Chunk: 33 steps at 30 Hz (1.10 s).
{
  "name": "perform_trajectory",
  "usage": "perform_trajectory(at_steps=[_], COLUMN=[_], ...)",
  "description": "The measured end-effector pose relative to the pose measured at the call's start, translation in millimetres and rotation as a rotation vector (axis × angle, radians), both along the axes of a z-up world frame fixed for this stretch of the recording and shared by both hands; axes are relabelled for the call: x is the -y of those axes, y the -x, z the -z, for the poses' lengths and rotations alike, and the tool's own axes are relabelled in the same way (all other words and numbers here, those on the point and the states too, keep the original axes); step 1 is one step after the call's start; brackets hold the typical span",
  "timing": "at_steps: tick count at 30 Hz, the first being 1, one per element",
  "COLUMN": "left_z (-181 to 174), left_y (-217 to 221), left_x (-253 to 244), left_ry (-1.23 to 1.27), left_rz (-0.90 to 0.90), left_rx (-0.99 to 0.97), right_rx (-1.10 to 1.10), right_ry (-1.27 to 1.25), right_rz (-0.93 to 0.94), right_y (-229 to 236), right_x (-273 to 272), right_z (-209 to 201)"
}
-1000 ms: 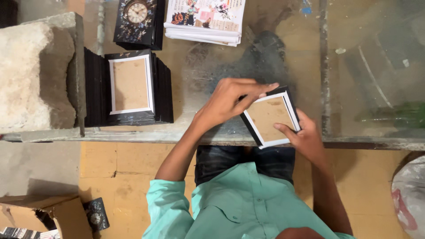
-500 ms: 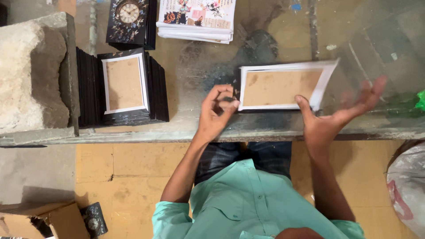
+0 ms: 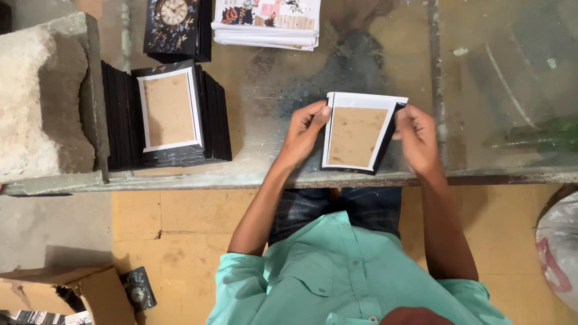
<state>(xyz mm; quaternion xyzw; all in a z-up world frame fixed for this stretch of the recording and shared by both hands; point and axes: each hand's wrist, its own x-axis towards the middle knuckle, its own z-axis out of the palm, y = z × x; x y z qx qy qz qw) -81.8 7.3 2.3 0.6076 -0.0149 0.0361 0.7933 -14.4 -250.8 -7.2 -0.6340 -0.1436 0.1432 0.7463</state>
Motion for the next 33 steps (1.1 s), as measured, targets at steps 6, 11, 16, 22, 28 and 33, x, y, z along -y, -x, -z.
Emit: perform_trajectory(at_steps=[6, 11, 16, 22, 28, 33], left_z=[-16, -34, -36, -31, -9, 2], left_y=[0, -13, -19, -18, -17, -17], left_x=[13, 18, 21, 17, 17, 14], left_ry=[-0.029, 0.126, 0.400, 0.336, 0.300, 0.445], left_rz=[-0.071, -0.132, -0.122, -0.123, -0.191, -0.188], left_rx=[0.031, -0.065, -0.201, -0.284, -0.243, -0.296], right_rx=[0.015, -0.116, -0.155, -0.136, -0.147, -0.130], right_ry=[0.022, -0.058, -0.004, 0.026, 0.029, 0.046], right_rz=[0.125, 0.100, 0.058, 0.042, 0.026, 0.006], right_y=[-3, -9, -16, -18, -22, -20], right_x=[-10, -20, -23, -24, -30, -34], right_z=[1, -18, -23, -28, -31, -34])
